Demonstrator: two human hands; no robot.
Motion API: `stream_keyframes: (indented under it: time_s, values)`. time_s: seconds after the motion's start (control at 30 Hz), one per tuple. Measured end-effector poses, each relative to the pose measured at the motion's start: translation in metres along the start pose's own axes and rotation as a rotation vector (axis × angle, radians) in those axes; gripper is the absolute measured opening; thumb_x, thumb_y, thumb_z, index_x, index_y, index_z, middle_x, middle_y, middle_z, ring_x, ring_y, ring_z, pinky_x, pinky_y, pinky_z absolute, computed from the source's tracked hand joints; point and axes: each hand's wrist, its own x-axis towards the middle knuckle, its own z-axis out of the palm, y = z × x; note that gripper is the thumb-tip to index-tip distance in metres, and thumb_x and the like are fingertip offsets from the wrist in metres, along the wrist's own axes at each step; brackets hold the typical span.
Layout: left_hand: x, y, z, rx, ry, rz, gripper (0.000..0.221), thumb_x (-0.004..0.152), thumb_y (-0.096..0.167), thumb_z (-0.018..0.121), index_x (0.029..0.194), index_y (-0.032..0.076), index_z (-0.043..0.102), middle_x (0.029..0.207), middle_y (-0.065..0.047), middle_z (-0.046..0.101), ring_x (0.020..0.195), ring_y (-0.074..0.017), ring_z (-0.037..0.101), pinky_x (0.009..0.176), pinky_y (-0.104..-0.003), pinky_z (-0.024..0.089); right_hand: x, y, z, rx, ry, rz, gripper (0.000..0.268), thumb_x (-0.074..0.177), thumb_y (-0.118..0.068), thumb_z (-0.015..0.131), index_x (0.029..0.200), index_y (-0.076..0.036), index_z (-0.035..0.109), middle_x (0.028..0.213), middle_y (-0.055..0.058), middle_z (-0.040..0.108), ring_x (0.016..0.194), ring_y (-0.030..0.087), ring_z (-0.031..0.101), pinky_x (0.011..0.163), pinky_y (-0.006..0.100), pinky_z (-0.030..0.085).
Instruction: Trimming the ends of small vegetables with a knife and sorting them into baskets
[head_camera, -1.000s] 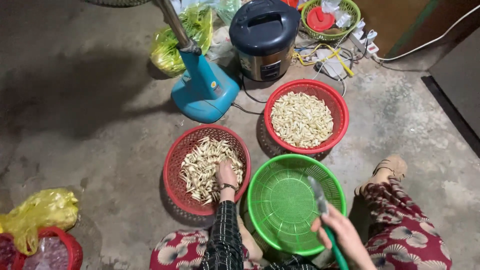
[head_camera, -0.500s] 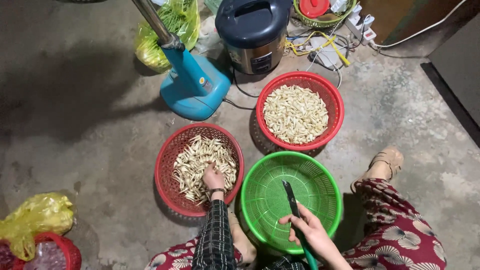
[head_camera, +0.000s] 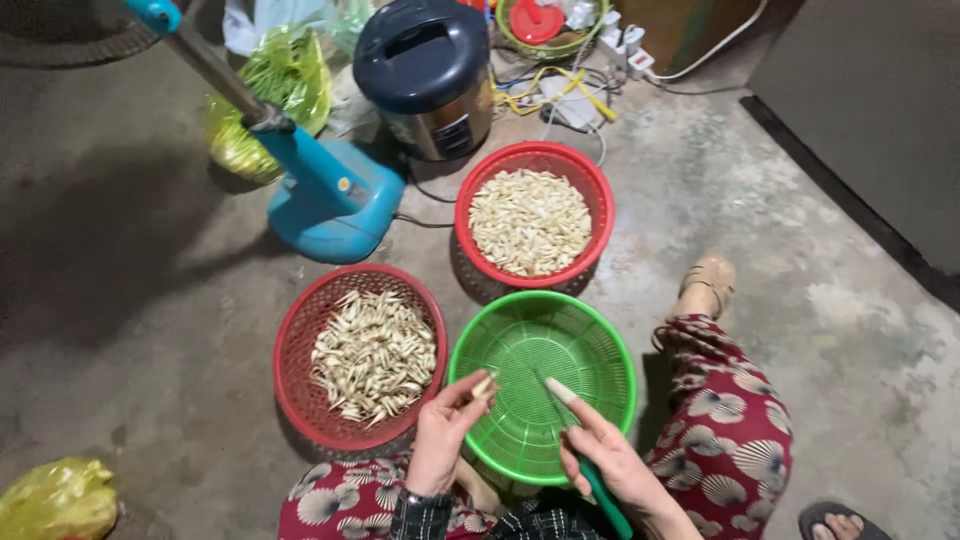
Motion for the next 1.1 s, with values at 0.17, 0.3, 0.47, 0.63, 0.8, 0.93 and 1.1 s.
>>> stream_keyframes:
  time_s: [0.17,0.3,0.47,0.63,0.8,0.93,1.1]
  values:
    - [-0.007,-0.021,0.029,0.103,-0.171,-0.072,0.044,0.083,-0.003,0.071,0.127,0.0,0.072,0.115,-0.015,0.081,0.098,-0.019,0.076,0.091,-0.028,0.061,-0.002,-0.004,0.013,0.035,-0.129,0.03,0.064,0.103,-0.019,0.05,0.164,-0.015,0.032,0.06,0.006,0.058,0.044,0.009,0.046,0.039,0.019,0.037]
    - [0.005,-0.021,0.039,0.355,-0.346,0.031,0.027,0.088,0.005,0.067,0.112,-0.003,0.076,0.099,-0.007,0.08,0.082,-0.0113,0.068,0.078,-0.023,0.055,0.001,0.005,-0.002,-0.064,-0.048,-0.044,0.055,0.104,-0.012,0.049,0.158,-0.011,0.044,0.063,0.006,0.059,0.046,0.009,0.046,0.043,0.019,0.037]
    - [0.032,-0.038,0.039,-0.407,-0.347,-0.091,0.016,0.1,0.008,0.056,0.11,-0.003,0.061,0.102,-0.017,0.067,0.084,-0.0197,0.064,0.076,-0.028,0.058,0.009,0.013,-0.001,-0.013,0.091,-0.048,0.056,0.102,-0.017,0.051,0.157,-0.011,0.045,0.064,0.006,0.06,0.045,0.009,0.048,0.04,0.019,0.04]
    - [0.026,-0.051,0.037,-0.617,-0.212,-0.201,0.025,0.097,0.004,0.055,0.12,-0.004,0.051,0.119,-0.025,0.061,0.1,-0.0296,0.065,0.087,-0.038,0.059,0.021,0.021,-0.004,0.297,0.016,-0.176,0.046,0.105,-0.014,0.046,0.15,-0.004,0.048,0.065,0.009,0.058,0.046,0.013,0.048,0.042,0.022,0.039]
    - [0.023,-0.079,0.028,-0.733,-0.272,-0.206,0.028,0.093,-0.005,0.063,0.12,-0.005,0.056,0.109,-0.019,0.063,0.091,-0.0222,0.065,0.081,-0.03,0.058,0.032,0.027,0.008,0.063,0.053,-0.081,0.053,0.102,-0.015,0.048,0.155,-0.007,0.047,0.063,0.009,0.061,0.045,0.012,0.048,0.04,0.022,0.039]
    - [0.021,-0.082,0.022,-0.797,-0.183,-0.219,0.033,0.092,-0.004,0.065,0.123,-0.002,0.056,0.117,-0.016,0.061,0.094,-0.0211,0.06,0.082,-0.03,0.055,0.034,0.026,0.015,-0.065,0.027,-0.057,0.058,0.102,-0.018,0.05,0.159,-0.011,0.041,0.066,0.007,0.061,0.047,0.01,0.048,0.041,0.02,0.042]
    - [0.019,-0.051,0.021,-0.677,-0.157,-0.167,0.026,0.095,0.002,0.063,0.121,-0.001,0.06,0.112,-0.013,0.064,0.084,-0.0169,0.058,0.075,-0.029,0.049,0.032,0.025,0.016,-0.09,0.016,-0.069,0.057,0.102,-0.011,0.05,0.159,-0.011,0.042,0.066,0.008,0.063,0.047,0.01,0.049,0.042,0.02,0.042]
